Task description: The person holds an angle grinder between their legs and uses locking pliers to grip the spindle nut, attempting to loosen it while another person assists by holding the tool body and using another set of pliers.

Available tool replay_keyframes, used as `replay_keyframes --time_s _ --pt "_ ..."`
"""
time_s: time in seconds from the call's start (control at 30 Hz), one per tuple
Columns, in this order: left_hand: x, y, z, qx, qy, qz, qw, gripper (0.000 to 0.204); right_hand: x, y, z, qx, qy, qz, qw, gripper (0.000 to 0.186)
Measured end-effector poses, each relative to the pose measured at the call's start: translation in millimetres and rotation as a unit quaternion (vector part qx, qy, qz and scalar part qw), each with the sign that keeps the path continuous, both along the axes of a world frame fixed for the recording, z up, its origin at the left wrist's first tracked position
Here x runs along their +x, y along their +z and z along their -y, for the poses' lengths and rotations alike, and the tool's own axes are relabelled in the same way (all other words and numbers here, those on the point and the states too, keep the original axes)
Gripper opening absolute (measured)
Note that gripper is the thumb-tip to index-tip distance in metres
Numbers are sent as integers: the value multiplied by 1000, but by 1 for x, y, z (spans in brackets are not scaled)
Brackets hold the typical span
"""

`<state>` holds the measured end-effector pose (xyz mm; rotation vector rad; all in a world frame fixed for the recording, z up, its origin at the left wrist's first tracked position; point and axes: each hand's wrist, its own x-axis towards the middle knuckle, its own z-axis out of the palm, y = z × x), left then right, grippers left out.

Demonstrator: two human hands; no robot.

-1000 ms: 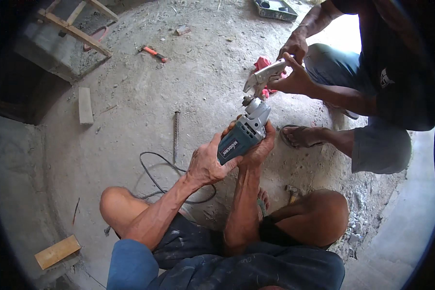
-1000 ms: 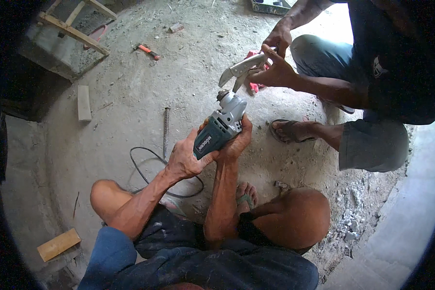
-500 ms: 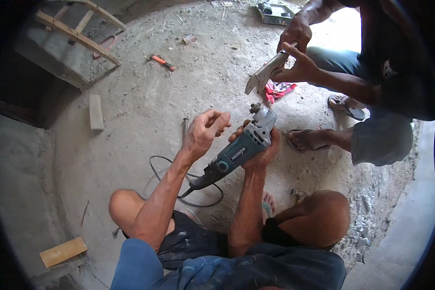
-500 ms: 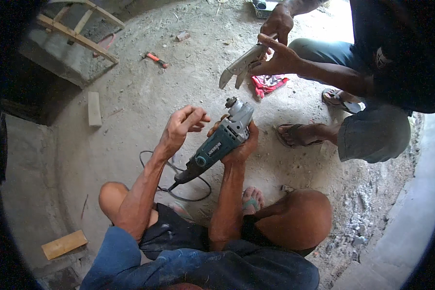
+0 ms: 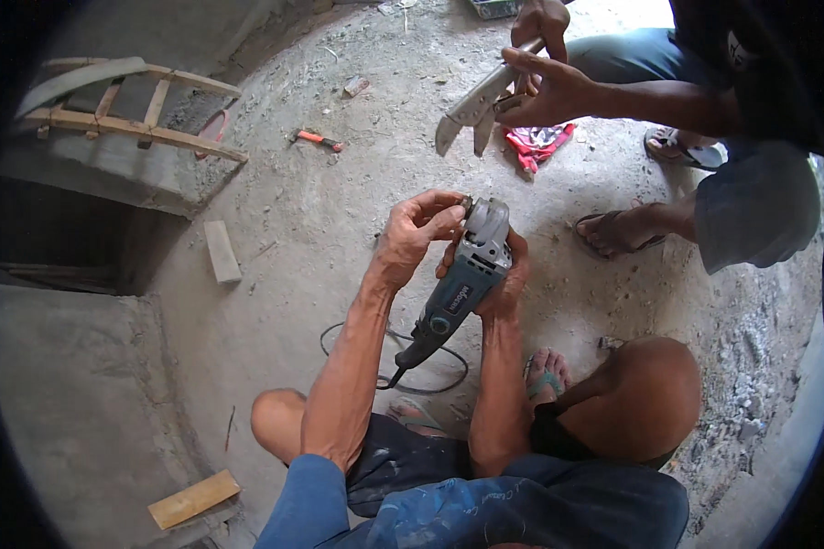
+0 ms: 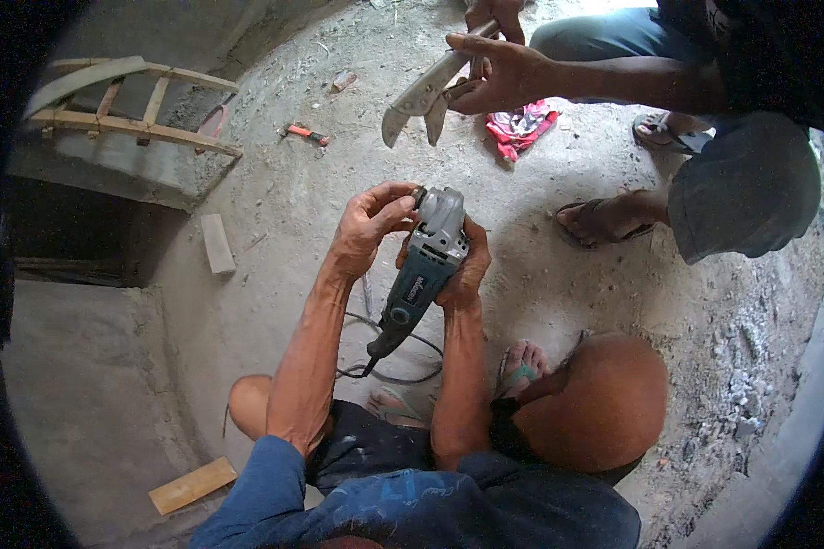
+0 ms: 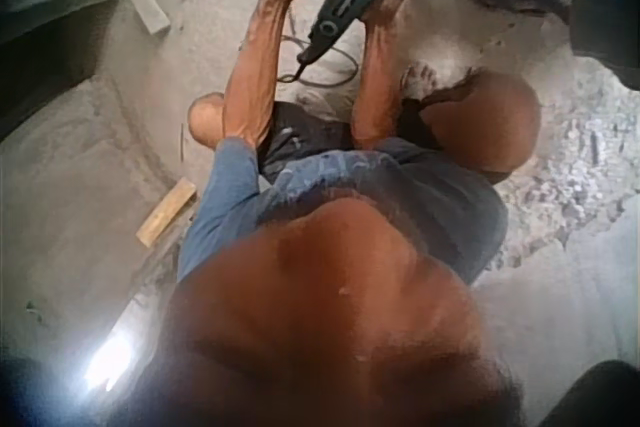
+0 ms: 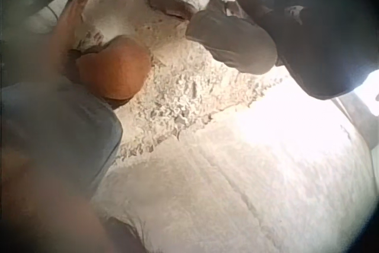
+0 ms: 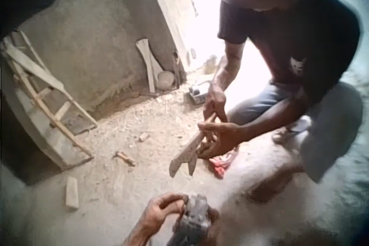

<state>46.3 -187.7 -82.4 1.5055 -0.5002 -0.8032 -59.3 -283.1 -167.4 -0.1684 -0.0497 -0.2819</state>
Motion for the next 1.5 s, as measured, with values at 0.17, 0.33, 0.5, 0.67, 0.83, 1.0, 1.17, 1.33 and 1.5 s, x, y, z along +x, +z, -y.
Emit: replay_keyframes --time_s 0.17,0.33,0.5,0.67,0.83,1.0,1.17,1.33,1.5 --pt "11 10 -5 69 -8 76 995 35 2 12 -7 40 -8 -63 997 70" --pt "14 19 -3 46 -30 108 993 35 1 13 -10 53 1 -81 995 68" --pt "16 22 -1 92 -37 95 991 36 1 11 -9 53 6 -71 996 67" --pt "16 21 -4 74 -71 142 985 34 0 9 -9 33 4 -79 996 69" --pt "9 20 2 122 -5 101 987 31 2 3 -9 22 15 -79 997 69" --pt "6 20 2 113 -42 157 980 33 3 -1 -9 -1 14 -80 997 69" --pt "1 11 -9 35 -43 71 996 33 2 -1 -9 22 0 -78 997 69" --pt "13 8 -12 16 -7 -7 1000 33 3 0 -13 37 20 -87 995 69" --pt "-15 31 12 158 174 334 913 19 1 -5 -9 51 12 -102 993 70"
